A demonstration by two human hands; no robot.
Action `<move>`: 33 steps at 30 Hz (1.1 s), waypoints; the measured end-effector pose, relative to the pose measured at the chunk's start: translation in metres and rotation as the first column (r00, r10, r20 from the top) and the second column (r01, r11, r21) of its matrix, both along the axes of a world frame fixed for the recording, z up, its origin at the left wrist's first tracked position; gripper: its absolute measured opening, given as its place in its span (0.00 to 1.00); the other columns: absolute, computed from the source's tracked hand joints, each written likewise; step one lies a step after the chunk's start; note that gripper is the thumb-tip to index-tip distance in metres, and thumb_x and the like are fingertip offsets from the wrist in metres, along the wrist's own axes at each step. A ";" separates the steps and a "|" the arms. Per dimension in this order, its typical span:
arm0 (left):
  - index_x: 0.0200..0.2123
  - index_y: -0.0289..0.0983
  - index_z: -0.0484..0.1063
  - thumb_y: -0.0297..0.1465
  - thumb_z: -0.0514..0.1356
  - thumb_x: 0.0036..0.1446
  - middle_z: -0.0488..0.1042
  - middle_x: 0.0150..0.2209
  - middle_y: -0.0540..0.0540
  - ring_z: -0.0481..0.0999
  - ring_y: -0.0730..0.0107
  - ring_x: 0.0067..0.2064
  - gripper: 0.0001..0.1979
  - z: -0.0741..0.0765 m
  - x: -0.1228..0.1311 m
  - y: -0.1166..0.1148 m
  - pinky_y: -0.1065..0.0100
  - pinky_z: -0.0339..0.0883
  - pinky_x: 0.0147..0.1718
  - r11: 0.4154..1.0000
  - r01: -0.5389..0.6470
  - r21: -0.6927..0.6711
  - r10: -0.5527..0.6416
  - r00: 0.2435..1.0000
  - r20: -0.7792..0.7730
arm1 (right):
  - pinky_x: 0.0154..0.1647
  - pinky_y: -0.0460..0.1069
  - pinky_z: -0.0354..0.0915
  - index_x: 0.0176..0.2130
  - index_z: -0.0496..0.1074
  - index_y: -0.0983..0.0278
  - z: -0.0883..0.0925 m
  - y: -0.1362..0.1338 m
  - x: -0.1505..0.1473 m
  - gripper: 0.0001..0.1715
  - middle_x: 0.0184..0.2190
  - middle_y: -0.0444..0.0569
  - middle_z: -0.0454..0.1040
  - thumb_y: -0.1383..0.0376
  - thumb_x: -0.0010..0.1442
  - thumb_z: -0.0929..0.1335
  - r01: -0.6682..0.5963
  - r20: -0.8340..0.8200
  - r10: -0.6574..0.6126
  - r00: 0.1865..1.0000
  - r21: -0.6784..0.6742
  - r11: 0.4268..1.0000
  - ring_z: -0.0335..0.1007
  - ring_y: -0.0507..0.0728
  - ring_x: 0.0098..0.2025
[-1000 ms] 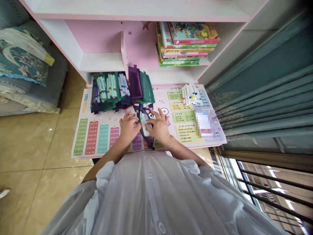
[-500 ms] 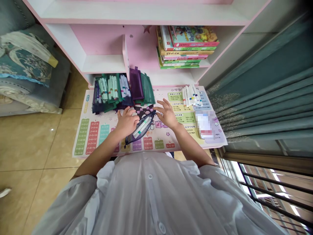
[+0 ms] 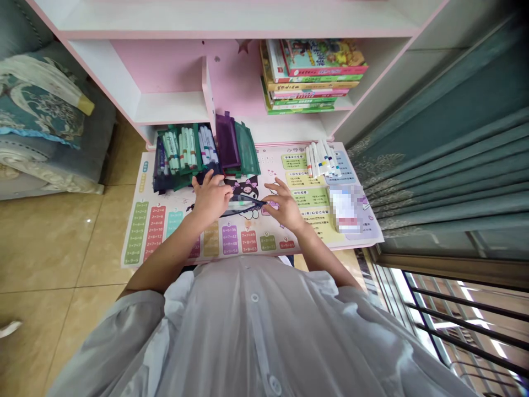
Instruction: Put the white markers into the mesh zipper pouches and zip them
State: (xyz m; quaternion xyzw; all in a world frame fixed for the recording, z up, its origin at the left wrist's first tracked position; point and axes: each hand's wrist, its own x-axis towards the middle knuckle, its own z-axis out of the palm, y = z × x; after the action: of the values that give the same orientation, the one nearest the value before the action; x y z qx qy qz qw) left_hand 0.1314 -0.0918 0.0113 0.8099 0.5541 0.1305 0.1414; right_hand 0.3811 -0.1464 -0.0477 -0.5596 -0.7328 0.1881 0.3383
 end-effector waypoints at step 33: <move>0.32 0.44 0.79 0.36 0.61 0.63 0.77 0.56 0.45 0.62 0.44 0.69 0.09 -0.034 0.046 -0.053 0.30 0.42 0.66 0.979 -0.004 0.203 -0.045 0.971 0.236 | 0.70 0.68 0.61 0.38 0.81 0.57 -0.037 -0.018 -0.020 0.09 0.54 0.52 0.77 0.56 0.63 0.72 0.122 -0.209 -0.076 0.975 0.217 0.968 0.61 0.66 0.69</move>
State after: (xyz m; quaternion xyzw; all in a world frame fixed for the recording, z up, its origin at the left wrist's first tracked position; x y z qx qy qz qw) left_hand 0.1771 -0.1447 -0.0227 0.8040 0.5086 0.2813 0.1257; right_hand 0.3613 -0.1648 -0.0849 -0.5313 -0.6830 0.1404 0.4812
